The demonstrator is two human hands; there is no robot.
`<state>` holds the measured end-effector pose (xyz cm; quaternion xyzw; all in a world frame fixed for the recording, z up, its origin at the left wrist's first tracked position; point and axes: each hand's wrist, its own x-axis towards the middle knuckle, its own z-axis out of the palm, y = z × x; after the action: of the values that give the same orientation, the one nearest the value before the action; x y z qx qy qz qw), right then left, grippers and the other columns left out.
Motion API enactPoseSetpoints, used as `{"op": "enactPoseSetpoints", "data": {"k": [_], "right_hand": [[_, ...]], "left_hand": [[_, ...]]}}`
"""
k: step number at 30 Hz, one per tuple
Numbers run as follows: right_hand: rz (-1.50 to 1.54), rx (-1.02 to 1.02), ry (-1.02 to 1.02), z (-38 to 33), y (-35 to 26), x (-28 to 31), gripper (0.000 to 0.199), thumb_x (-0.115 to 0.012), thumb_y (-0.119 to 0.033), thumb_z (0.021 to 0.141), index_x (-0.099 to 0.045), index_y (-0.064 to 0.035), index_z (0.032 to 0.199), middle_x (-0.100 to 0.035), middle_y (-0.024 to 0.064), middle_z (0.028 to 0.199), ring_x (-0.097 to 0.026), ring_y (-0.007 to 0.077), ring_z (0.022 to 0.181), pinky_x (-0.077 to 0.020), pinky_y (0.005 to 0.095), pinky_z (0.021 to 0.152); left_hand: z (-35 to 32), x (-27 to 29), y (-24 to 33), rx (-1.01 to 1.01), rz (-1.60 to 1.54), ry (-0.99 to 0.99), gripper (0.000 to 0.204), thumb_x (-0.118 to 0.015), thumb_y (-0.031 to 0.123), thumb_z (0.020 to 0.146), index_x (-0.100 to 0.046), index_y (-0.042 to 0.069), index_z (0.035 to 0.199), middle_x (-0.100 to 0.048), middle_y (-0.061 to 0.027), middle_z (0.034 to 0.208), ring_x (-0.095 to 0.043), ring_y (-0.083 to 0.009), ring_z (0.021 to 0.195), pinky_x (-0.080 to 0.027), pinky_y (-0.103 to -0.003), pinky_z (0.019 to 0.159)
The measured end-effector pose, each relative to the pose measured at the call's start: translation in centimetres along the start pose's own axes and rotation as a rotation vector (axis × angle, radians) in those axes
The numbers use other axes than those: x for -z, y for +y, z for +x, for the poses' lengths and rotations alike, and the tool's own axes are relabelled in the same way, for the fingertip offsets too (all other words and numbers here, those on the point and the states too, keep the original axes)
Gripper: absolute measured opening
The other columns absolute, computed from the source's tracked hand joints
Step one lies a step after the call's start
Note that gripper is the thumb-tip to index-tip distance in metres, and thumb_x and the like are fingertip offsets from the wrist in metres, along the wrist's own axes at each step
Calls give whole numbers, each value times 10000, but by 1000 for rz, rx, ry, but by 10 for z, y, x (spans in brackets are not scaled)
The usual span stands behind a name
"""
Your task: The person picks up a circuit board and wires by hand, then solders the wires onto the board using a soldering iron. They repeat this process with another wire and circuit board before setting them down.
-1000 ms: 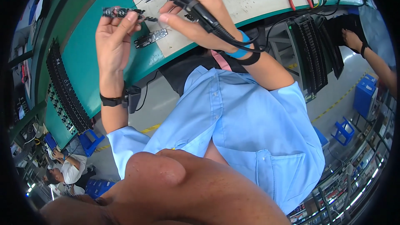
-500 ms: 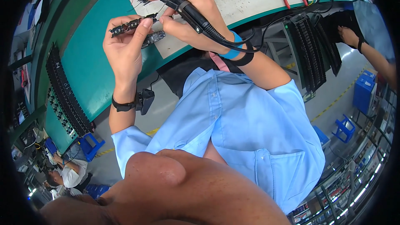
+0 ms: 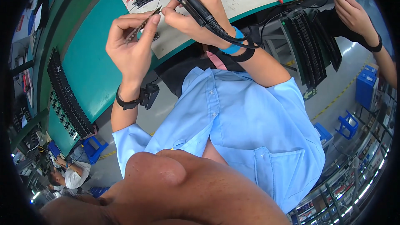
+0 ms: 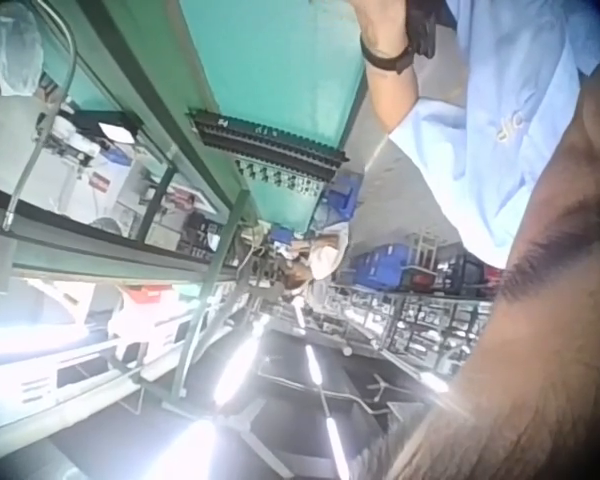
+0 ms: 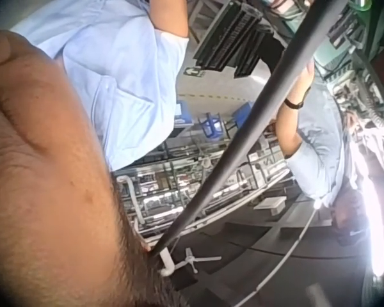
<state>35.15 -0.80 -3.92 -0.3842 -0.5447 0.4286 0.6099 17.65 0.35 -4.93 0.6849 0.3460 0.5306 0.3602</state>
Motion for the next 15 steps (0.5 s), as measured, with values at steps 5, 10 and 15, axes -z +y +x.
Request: {"op": "enactPoseSetpoints", "data": {"k": [5,10,15], "right_hand": [[80,573,-114,28,47,24,492,-703,90,876,-477,9,1305,-642,247,1322,-675,114,885,-560,268,805],[292,770,-124,26,58,43,501,-714,96,887,-458,5,1308,-629,288,1326,-694,143,915,-564,289,826],[25,69,86,-4,-5,40,511,-706,111,882,-449,2,1310,-624,292,1334,-700,150,925,-564,286,826]], "left_hand": [[19,4,11,418,-390,85,341,-804,-25,869,-568,-42,1116,-720,-116,969,-730,-185,905,-589,-279,704],[39,2,-5,581,-101,-188,478,-823,30,853,-537,-69,1224,-715,-147,971,-743,-193,891,-585,-292,676],[54,-20,-26,487,257,-486,563,-827,54,825,-543,-72,1294,-702,-179,974,-750,-192,875,-576,-320,669]]}}
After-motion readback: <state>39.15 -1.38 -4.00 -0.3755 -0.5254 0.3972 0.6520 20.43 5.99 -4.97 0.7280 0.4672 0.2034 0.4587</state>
